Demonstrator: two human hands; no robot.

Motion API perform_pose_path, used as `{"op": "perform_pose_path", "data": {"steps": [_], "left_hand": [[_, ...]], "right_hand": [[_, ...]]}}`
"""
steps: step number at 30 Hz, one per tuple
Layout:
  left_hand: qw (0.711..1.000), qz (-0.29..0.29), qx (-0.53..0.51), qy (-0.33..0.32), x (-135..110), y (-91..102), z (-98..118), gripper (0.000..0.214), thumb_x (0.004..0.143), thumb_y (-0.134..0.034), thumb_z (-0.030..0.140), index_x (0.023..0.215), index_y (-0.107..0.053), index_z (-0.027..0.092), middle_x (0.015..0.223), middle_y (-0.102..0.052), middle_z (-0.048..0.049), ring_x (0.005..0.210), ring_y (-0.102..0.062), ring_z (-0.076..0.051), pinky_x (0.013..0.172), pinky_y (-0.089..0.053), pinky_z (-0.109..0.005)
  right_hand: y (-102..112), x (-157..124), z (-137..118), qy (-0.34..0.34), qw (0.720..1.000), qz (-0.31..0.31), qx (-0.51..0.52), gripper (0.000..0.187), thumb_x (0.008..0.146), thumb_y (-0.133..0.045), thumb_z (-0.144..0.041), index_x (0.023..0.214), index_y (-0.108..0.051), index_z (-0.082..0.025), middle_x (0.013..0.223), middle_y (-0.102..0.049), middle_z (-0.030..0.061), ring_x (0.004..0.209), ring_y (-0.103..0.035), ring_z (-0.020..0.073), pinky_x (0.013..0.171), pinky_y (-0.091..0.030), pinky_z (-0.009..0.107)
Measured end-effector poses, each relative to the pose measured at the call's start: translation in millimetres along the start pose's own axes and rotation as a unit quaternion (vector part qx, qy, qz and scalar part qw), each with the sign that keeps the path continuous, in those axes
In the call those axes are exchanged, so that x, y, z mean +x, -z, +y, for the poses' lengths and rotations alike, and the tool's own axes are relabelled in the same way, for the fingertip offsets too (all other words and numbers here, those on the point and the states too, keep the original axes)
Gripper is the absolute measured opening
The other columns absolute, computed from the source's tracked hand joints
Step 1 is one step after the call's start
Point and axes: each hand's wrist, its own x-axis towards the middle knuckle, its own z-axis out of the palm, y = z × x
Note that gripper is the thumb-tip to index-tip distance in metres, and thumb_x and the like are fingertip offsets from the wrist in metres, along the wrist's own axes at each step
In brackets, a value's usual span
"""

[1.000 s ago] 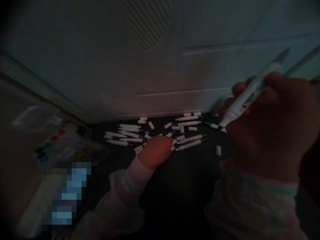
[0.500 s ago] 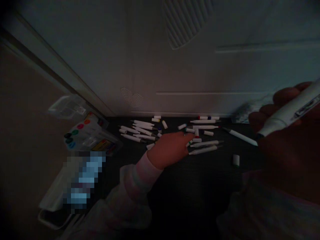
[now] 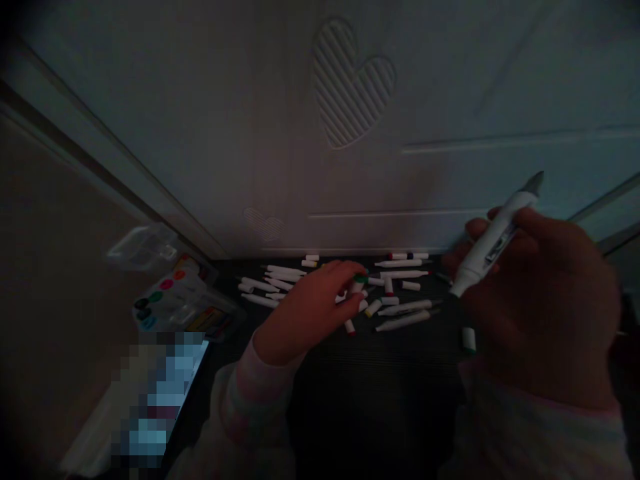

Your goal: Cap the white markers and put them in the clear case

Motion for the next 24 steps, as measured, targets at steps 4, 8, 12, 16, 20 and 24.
{"op": "perform_pose_path", "data": {"steps": [4,8,12,16,20,24], "left_hand": [[0.992,0.073,-0.098,0.000,-3.4,9.8,2.3,0.030,0.081,-0.052,0.022,0.111,-0.049,0.018,0.091,-0.060,-0.0028,0.078,-0.056,-0.013,0.071,-0.044,-0.025],[0.976,0.164,-0.142,-0.010,-8.1,18.0,9.6,0.028,0.078,-0.056,0.017,0.105,-0.051,0.018,0.084,-0.060,-0.0004,0.073,-0.055,-0.011,0.069,-0.044,-0.023],[0.970,0.190,-0.151,-0.011,-13.1,26.6,21.4,0.019,0.075,-0.059,0.014,0.092,-0.054,0.020,0.080,-0.058,0.0019,0.069,-0.054,-0.010,0.065,-0.043,-0.021],[0.964,0.193,-0.180,-0.023,-18.6,31.7,29.6,0.021,0.072,-0.062,0.012,0.088,-0.054,0.023,0.080,-0.059,0.0045,0.069,-0.054,-0.008,0.064,-0.043,-0.019],[0.948,0.196,-0.252,-0.005,-22.2,30.3,30.9,0.025,0.069,-0.065,0.010,0.087,-0.056,0.025,0.082,-0.060,0.0054,0.076,-0.055,-0.009,0.068,-0.043,-0.018],[0.892,0.189,-0.409,0.042,-20.0,26.5,31.6,0.025,0.070,-0.066,0.009,0.086,-0.058,0.026,0.084,-0.063,0.0047,0.081,-0.059,-0.009,0.071,-0.047,-0.018]], "right_hand": [[-17.9,-12.1,-3.7,-0.096,0.992,0.083,0.007,0.016,0.071,-0.049,-0.013,0.063,-0.063,-0.013,0.060,-0.053,0.0015,0.046,-0.047,0.0057,0.043,-0.042,0.025],[-23.1,-14.4,-1.4,-0.128,0.991,0.035,0.019,0.011,0.068,-0.052,-0.019,0.061,-0.060,-0.016,0.060,-0.054,-0.0011,0.040,-0.036,0.0027,0.041,-0.036,0.022],[-22.1,-15.4,4.0,-0.141,0.989,-0.036,0.040,0.009,0.067,-0.057,-0.024,0.061,-0.056,-0.018,0.059,-0.051,-0.0040,0.040,-0.034,0.0027,0.040,-0.033,0.021],[-24.6,-21.2,6.8,-0.158,0.981,-0.086,0.067,0.014,0.072,-0.055,-0.024,0.059,-0.053,-0.019,0.057,-0.046,-0.0048,0.040,-0.031,0.0026,0.041,-0.033,0.021],[-28.9,-27.5,6.8,-0.175,0.978,-0.092,0.073,0.015,0.074,-0.053,-0.024,0.060,-0.055,-0.020,0.058,-0.047,-0.0035,0.041,-0.032,0.0036,0.041,-0.032,0.021],[-32.1,-31.4,5.4,-0.156,0.982,-0.091,0.062,0.014,0.075,-0.052,-0.023,0.061,-0.056,-0.020,0.061,-0.049,-0.0026,0.042,-0.033,0.0050,0.041,-0.035,0.022]]}}
